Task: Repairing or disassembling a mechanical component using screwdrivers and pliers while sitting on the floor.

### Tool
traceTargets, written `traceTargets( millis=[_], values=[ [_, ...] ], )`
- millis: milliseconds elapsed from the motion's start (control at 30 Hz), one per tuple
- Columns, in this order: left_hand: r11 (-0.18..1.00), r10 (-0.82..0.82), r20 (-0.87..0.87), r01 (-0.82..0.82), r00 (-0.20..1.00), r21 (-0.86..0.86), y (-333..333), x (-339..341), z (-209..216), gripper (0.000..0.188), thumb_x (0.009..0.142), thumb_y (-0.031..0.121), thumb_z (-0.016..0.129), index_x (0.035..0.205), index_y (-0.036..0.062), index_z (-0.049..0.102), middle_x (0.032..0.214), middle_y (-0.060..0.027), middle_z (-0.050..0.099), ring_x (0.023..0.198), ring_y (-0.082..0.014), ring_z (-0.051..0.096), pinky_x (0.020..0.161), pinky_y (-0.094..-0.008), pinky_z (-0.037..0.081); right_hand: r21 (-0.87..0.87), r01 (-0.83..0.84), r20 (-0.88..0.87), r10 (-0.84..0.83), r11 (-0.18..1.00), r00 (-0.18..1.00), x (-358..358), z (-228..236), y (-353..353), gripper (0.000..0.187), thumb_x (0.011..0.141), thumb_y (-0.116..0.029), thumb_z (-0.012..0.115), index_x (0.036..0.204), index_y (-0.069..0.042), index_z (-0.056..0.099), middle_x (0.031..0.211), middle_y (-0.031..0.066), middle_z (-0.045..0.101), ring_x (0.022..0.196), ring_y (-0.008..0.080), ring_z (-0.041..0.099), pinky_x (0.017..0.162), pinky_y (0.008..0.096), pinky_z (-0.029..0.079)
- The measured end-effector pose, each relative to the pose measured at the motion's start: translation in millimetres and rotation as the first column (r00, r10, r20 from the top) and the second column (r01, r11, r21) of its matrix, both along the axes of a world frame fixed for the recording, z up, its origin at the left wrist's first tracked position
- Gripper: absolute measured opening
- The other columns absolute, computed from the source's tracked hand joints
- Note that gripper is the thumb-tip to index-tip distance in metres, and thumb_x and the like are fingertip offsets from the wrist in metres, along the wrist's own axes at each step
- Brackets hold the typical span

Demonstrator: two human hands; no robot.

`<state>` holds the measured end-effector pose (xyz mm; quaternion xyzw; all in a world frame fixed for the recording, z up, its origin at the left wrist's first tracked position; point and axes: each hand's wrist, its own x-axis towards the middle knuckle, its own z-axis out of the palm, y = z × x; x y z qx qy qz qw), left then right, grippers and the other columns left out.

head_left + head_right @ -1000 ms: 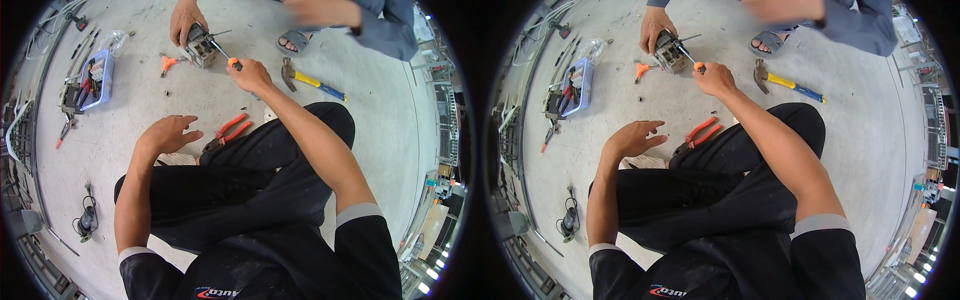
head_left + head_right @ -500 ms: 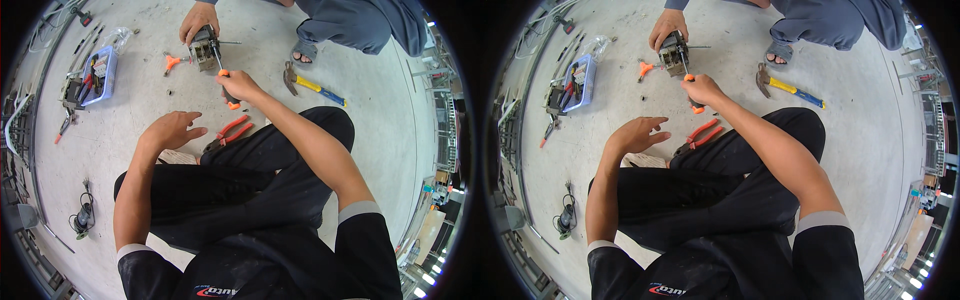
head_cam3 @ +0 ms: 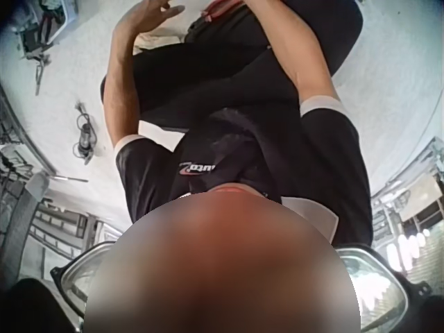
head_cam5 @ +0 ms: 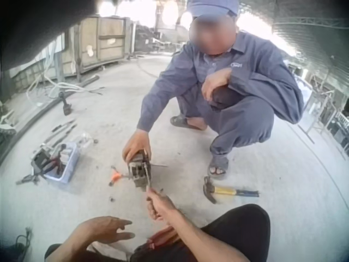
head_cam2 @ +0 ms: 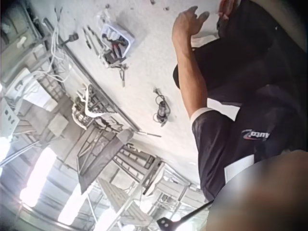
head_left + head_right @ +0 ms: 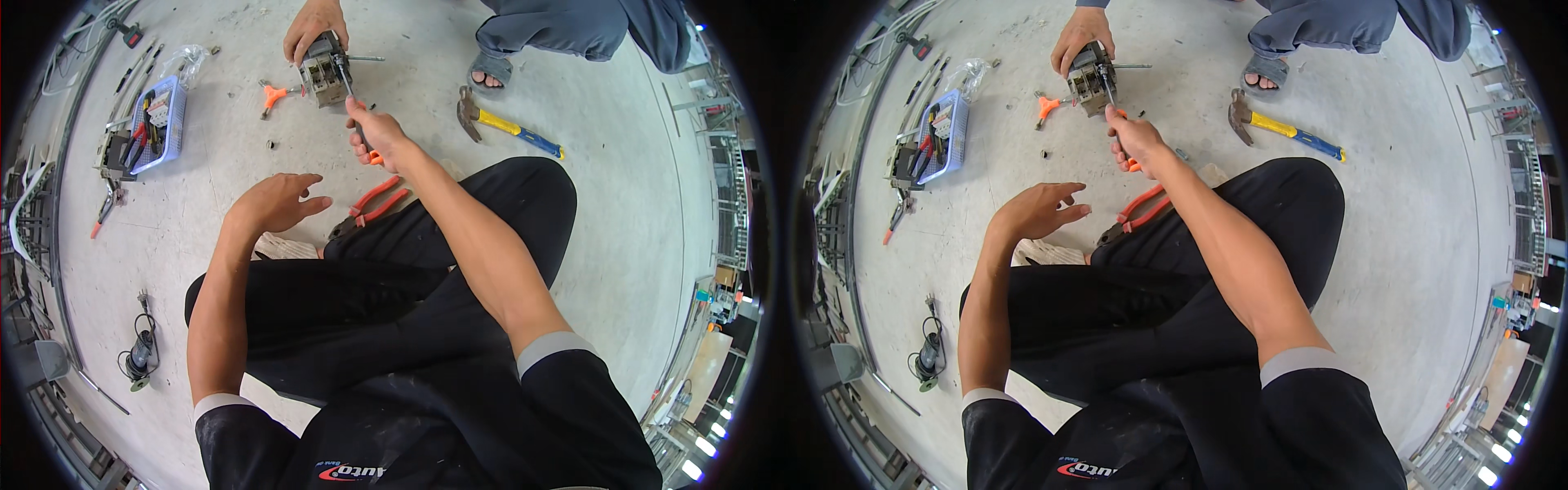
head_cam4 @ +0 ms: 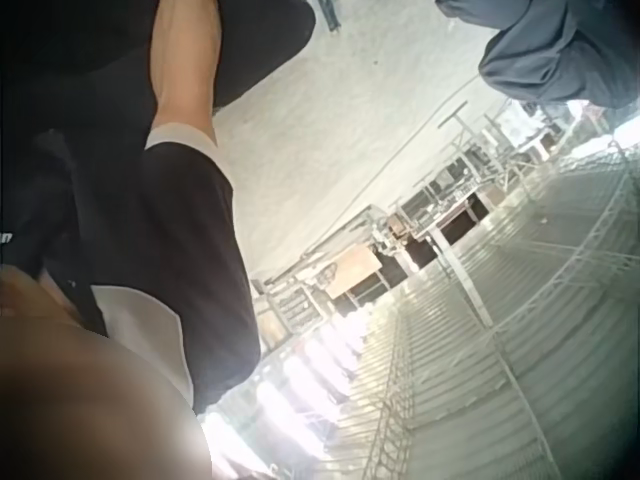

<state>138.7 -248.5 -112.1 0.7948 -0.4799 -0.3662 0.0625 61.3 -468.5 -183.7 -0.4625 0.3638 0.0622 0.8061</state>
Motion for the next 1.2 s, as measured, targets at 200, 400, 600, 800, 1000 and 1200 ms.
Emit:
traceTargets(
  millis=[200, 400, 600, 800, 1000, 1200],
  values=[
    [1.0, 0.011, -0.001, -0.011, 1.0, 0.016, 2.5, -2.3, 2.4, 0.06, 0.098, 0.049, 0.06, 0.139, 0.0048, 0.059, 0.116, -0.0201, 0.072, 0.106, -0.0387, 0.068, 0.093, -0.0426, 0.053, 0.382, -0.039, 0.106, -0.002, 0.923, 0.994, -4.4, -4.3, -5.1, 0.052, 0.098, -0.058, 0.06, 0.082, -0.008, 0.054, 0.066, 0.0025, 0.055, 0.049, 0.0116, 0.05, 0.042, 0.028, 0.041],
    [0.999, 0.027, -0.017, -0.027, 1.0, -0.041, -3.3, -0.5, -1.8, 0.06, 0.099, 0.049, 0.06, 0.139, 0.0044, 0.059, 0.116, -0.0204, 0.072, 0.105, -0.0389, 0.068, 0.093, -0.0424, 0.053, -0.83, -0.083, -0.148, -0.074, 0.551, 0.986, 7.2, -28.7, 2.6, 0.057, 0.099, -0.065, 0.051, 0.095, -0.009, 0.052, 0.068, 0.0001, 0.051, 0.054, 0.0116, 0.049, 0.046, 0.0266, 0.041],
    [0.965, 0.184, -0.16, -0.209, 0.97, -0.155, -26.8, -9.3, -42.9, 0.062, 0.102, 0.053, 0.054, 0.139, 0.0024, 0.058, 0.121, -0.0193, 0.071, 0.11, -0.034, 0.068, 0.095, -0.0432, 0.052, 0.202, 0.007, 0.141, -0.036, 0.979, 0.989, 13.5, -23.8, -7.4, 0.056, 0.105, -0.061, 0.041, 0.101, -0.008, 0.056, 0.076, 0.0046, 0.06, 0.064, 0.0166, 0.058, 0.055, 0.0309, 0.048],
    [0.692, 0.441, -0.855, -0.71, 0.273, 0.131, -69.1, -37.1, -82.6, 0.066, 0.104, 0.058, 0.049, 0.134, -0.0005, 0.058, 0.129, -0.0105, 0.067, 0.116, -0.0238, 0.064, 0.098, -0.0404, 0.051, 0.225, -0.013, 0.212, -0.036, 0.974, 0.977, 11.7, -43.3, -8.8, 0.055, 0.106, -0.055, 0.042, 0.099, -0.005, 0.063, 0.08, 0.0122, 0.068, 0.071, 0.0241, 0.066, 0.06, 0.0367, 0.053],
    [0.6, 0.465, -0.842, -0.797, 0.274, 0.072, -84.6, -54.6, -104.1, 0.057, 0.104, 0.052, 0.053, 0.119, -0.0014, 0.067, 0.115, -0.0089, 0.073, 0.104, -0.0203, 0.068, 0.09, -0.0363, 0.053, -0.751, -0.236, -0.234, 0.085, 0.617, 0.969, 16.4, -31.2, -15.2, 0.058, 0.102, -0.052, 0.049, 0.099, 0.001, 0.071, 0.093, 0.0249, 0.073, 0.088, 0.0363, 0.073, 0.074, 0.0461, 0.057],
    [0.559, 0.662, -0.448, -0.794, 0.601, -0.238, -104.6, -70.8, -101.2, 0.051, 0.098, 0.048, 0.062, 0.095, -0.0009, 0.077, 0.089, -0.0121, 0.077, 0.071, -0.0204, 0.07, 0.073, -0.0384, 0.055, -0.813, -0.291, -0.315, 0.039, 0.505, 0.948, 6.2, -2.9, 6.4, 0.059, 0.093, -0.052, 0.061, 0.104, 0.004, 0.073, 0.102, 0.0283, 0.072, 0.101, 0.0436, 0.07, 0.086, 0.0491, 0.056]
  ],
)
